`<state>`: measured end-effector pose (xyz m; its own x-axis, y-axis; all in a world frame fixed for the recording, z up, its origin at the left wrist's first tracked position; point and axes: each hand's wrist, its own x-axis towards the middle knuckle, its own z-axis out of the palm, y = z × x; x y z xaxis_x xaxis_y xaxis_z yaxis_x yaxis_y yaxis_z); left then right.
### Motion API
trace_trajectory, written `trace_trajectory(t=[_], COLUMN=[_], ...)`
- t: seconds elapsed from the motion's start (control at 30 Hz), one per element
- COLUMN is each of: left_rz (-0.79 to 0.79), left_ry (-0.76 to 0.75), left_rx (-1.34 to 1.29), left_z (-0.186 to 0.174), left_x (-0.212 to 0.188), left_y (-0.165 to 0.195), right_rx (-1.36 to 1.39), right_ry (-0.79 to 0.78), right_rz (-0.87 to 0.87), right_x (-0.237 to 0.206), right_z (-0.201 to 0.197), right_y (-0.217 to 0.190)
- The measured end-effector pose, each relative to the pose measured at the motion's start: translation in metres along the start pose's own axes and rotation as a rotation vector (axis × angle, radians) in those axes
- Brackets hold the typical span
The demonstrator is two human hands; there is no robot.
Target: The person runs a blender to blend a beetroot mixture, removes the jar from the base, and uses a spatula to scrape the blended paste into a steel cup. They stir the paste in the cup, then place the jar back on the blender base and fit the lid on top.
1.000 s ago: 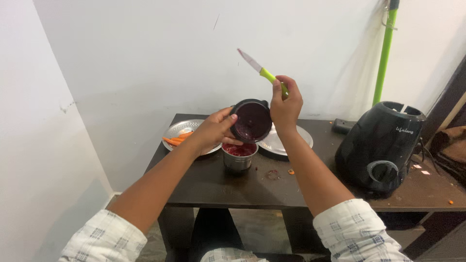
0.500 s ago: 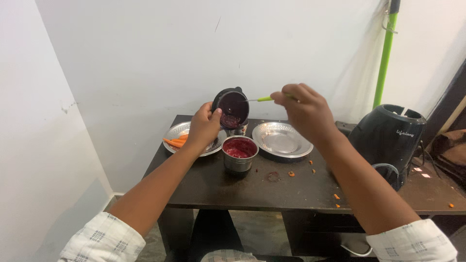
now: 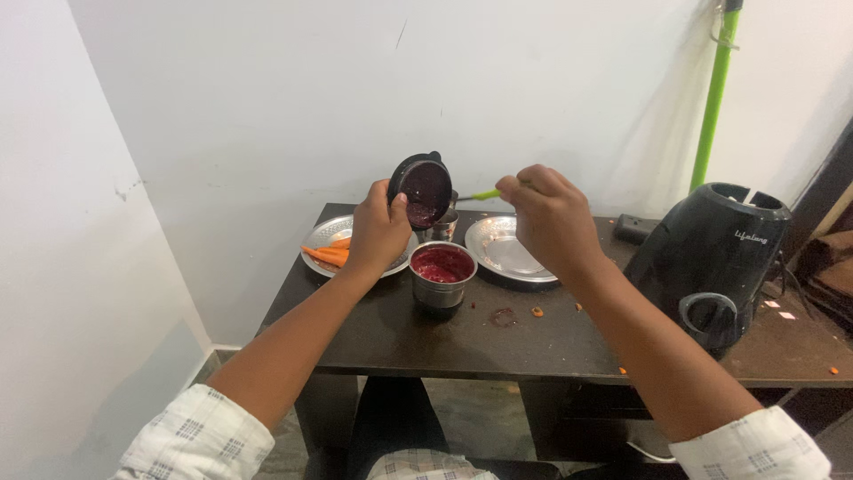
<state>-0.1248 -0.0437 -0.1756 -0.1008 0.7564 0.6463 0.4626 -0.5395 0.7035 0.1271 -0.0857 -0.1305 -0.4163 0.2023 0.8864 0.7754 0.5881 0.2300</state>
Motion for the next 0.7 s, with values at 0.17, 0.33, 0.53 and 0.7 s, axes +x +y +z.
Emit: trace_trajectory(t=[0.17,0.33,0.53,0.7], left_rz=[0.030,0.057,0.018,0.080], left_ry=[0.019,0.032,0.032,0.041], left_rx=[0.010,-0.005,-0.023,-0.160], left_z=[0.003,0.003,0.010,0.011], left_x=[-0.006,-0.008,-0.011,-0.013], left_y=[0.001,0.000,0.001,0.007], right_rx=[-0.007,-0.092,0.281,0.295], right_ry=[0.150,0.018,0.099,0.250], right_rz=[-0.027,-0.080,0.210,0.273], right_x=[0.004,-0.009,-0.017,-0.018], right_z=[-0.001,-0.005,-0.003,0.002], right_y=[0.006,0.002,-0.001,0.002])
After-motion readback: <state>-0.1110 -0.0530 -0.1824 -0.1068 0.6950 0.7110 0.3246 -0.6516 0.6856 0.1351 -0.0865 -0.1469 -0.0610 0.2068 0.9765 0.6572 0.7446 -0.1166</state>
